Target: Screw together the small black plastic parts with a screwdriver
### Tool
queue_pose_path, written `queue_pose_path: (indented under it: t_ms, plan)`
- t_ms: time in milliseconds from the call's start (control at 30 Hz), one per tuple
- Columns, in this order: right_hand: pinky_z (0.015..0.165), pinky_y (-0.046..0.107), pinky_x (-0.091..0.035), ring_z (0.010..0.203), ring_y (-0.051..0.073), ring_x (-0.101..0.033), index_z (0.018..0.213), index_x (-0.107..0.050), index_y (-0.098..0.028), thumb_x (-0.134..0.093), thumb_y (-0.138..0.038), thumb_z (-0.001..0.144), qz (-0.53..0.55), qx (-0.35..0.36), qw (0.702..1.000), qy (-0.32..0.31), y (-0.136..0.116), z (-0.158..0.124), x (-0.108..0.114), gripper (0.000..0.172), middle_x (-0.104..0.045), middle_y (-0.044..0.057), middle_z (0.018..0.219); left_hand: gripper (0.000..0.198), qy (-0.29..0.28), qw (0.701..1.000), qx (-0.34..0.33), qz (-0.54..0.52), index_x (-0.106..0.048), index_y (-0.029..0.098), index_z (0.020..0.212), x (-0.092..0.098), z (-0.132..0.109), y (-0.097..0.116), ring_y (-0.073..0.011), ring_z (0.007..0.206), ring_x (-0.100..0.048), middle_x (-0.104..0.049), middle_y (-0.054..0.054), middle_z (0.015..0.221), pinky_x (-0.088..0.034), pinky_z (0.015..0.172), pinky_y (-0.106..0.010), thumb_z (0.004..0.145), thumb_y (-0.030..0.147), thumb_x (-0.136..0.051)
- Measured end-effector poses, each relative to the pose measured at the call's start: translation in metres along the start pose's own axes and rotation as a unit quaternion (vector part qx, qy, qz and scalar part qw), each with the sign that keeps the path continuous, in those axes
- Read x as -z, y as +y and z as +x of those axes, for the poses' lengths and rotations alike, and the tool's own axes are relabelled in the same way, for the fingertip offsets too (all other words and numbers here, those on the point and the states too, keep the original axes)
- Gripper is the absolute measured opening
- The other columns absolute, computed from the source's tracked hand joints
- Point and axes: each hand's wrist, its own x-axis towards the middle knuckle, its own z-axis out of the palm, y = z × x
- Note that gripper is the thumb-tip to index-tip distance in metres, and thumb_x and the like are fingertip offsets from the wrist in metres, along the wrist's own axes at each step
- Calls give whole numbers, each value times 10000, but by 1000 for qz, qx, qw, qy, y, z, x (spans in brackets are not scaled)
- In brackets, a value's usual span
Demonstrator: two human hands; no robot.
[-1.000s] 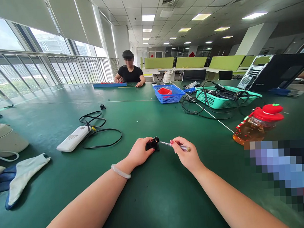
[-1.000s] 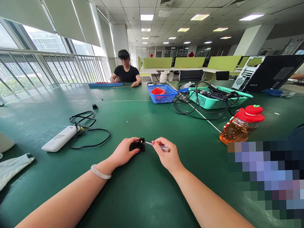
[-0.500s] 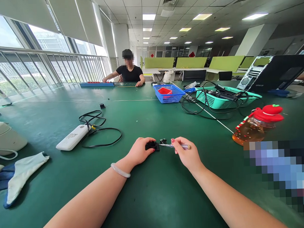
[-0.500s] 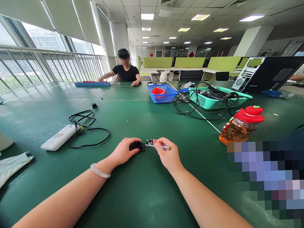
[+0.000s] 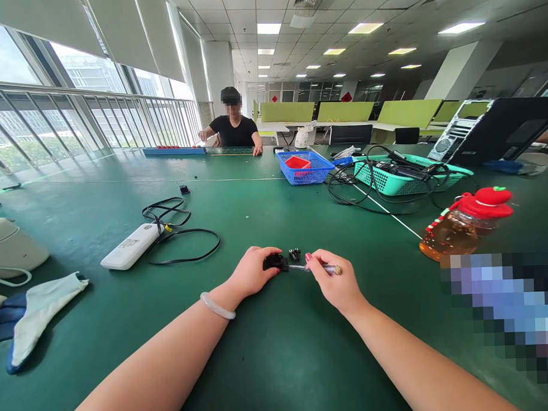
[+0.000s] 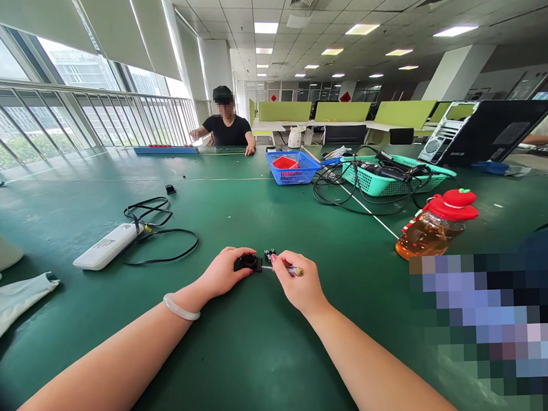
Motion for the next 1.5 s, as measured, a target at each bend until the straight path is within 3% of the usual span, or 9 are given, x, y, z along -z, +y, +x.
queue_pose_path:
  t_ms: [167, 300, 500, 767, 1100, 1200, 1367, 1500]
  plan:
    - [515, 253, -333, 515, 124, -410, 604, -537, -211, -510, -462, 879, 8, -6, 998, -66, -1, 2, 5, 373, -466, -26, 533, 415, -8, 1000, -14, 27, -645, 266, 1190, 2, 1, -2, -255, 1108, -568, -703, -48, 1085, -469, 995, -399, 778, 283, -701]
    - [657, 296, -421, 678, 182, -546, 635, -589, -228, -526, -431, 875, -27, 45, 997, -48, -3, 0, 3, 321, -612, 18, 640, 450, -16, 998, -36, 47, -626, 251, 1218, 4, 0, -2, -260, 1093, -567, -709, -55, 1090, -467, 984, -404, 778, 285, -713]
    - [845, 364, -434, 705, 176, -580, 683, -601, -251, -554, -354, 872, -48, 114, 985, -122, -5, -3, -3, 221, -660, -7, 685, 481, -27, 998, -44, 26, -636, 267, 1208, 3, 0, -1, -248, 1021, -612, -711, -40, 1076, -491, 920, -363, 745, 334, -750]
    - [690, 312, -441, 675, 187, -549, 636, -585, -239, -536, -404, 881, -9, 75, 997, 22, -3, -2, 7, 300, -603, 15, 630, 436, -28, 998, -47, 25, -637, 256, 1194, 5, -2, 4, -245, 1008, -609, -711, -34, 1074, -494, 907, -367, 768, 300, -716]
    - [546, 264, -385, 598, 152, -492, 646, -576, -219, -546, -491, 857, -1, 4, 999, -40, 0, 1, 3, 346, -569, 11, 625, 385, 20, 996, -81, -2, -603, 241, 1221, 5, -4, 5, -239, 1122, -582, -673, -57, 1192, -461, 1009, -390, 844, 315, -629]
    - [523, 262, -376, 567, 144, -470, 657, -587, -216, -557, -533, 841, 41, 1, 999, -16, 0, 2, 6, 367, -541, 8, 606, 365, 52, 994, -92, -17, -585, 247, 1238, 6, -4, 7, -233, 1161, -558, -657, -59, 1215, -441, 1041, -398, 877, 300, -582]
    - [486, 256, -349, 536, 132, -449, 674, -596, -206, -564, -613, 815, 78, -50, 989, 112, 9, 9, 13, 432, -513, 0, 580, 404, 88, 995, -29, 43, -530, 259, 1320, 4, -3, 4, -242, 1128, -559, -637, -68, 1231, -447, 1006, -424, 924, 236, -455]
    - [460, 250, -333, 499, 123, -432, 649, -595, -206, -577, -642, 787, 75, -96, 986, 116, 21, 15, 14, 457, -483, -17, 539, 391, 66, 989, 28, 132, -607, 296, 1263, 2, -3, 1, -270, 1069, -569, -659, -71, 1161, -419, 977, -485, 927, 226, -421]
